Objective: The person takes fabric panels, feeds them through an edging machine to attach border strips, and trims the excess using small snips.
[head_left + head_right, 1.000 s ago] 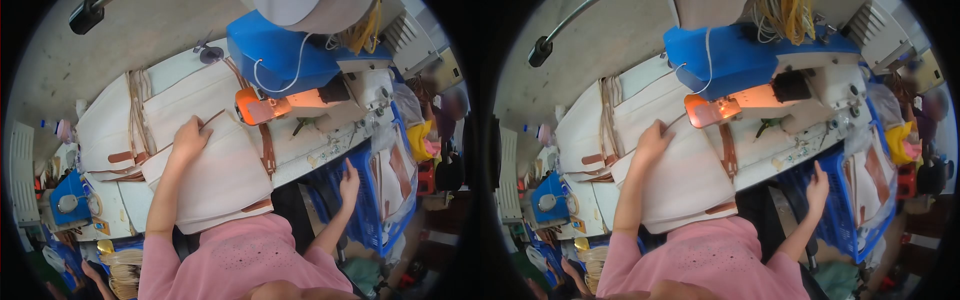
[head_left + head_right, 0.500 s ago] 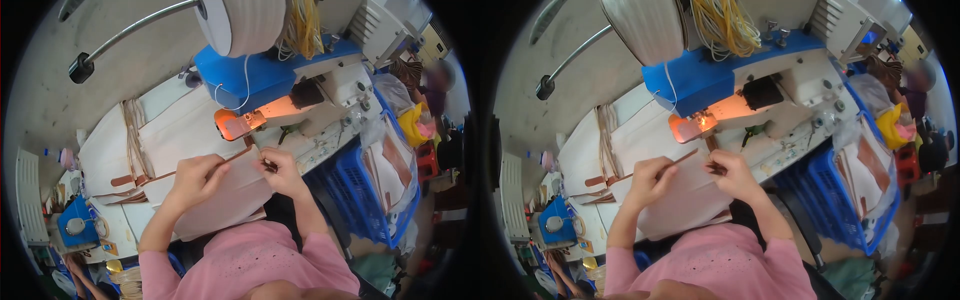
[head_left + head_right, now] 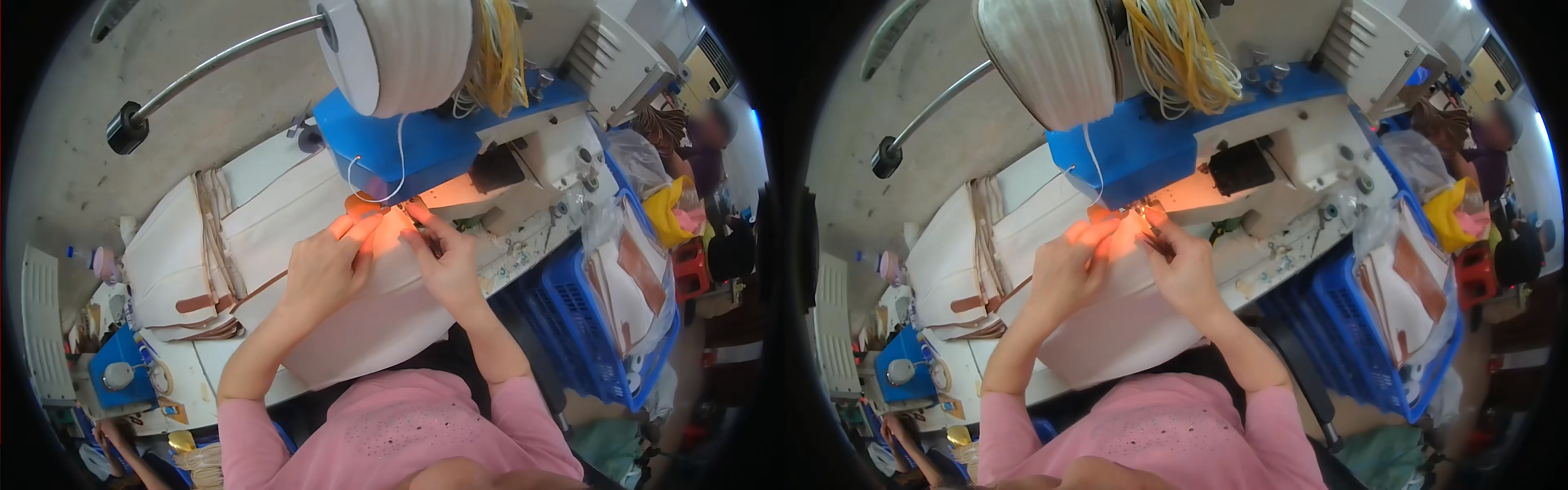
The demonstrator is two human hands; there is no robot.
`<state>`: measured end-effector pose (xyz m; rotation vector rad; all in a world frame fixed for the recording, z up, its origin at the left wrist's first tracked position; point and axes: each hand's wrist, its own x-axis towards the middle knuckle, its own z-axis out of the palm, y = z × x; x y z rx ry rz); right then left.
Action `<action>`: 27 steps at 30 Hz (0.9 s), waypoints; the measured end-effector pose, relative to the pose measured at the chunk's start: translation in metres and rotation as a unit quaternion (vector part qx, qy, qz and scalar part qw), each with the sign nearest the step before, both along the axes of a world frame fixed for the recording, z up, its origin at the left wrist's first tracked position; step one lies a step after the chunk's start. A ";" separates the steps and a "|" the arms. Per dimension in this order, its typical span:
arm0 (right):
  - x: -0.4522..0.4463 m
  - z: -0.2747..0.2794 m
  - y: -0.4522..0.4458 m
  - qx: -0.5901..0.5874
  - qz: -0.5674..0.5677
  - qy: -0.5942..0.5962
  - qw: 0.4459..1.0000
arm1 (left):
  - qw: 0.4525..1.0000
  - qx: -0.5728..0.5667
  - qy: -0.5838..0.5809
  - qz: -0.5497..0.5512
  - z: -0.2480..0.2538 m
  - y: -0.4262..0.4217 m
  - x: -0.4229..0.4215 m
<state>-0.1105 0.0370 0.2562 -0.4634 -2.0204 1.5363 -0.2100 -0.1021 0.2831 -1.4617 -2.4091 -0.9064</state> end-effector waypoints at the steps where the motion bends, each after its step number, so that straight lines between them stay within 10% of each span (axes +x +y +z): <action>1: -0.001 0.001 0.000 0.001 0.001 0.001 1.000 | 1.000 0.002 0.000 -0.003 0.001 0.000 -0.001; 27: -0.007 0.008 0.011 0.006 0.018 -0.086 0.996 | 0.999 -0.036 0.001 -0.034 0.010 0.006 -0.025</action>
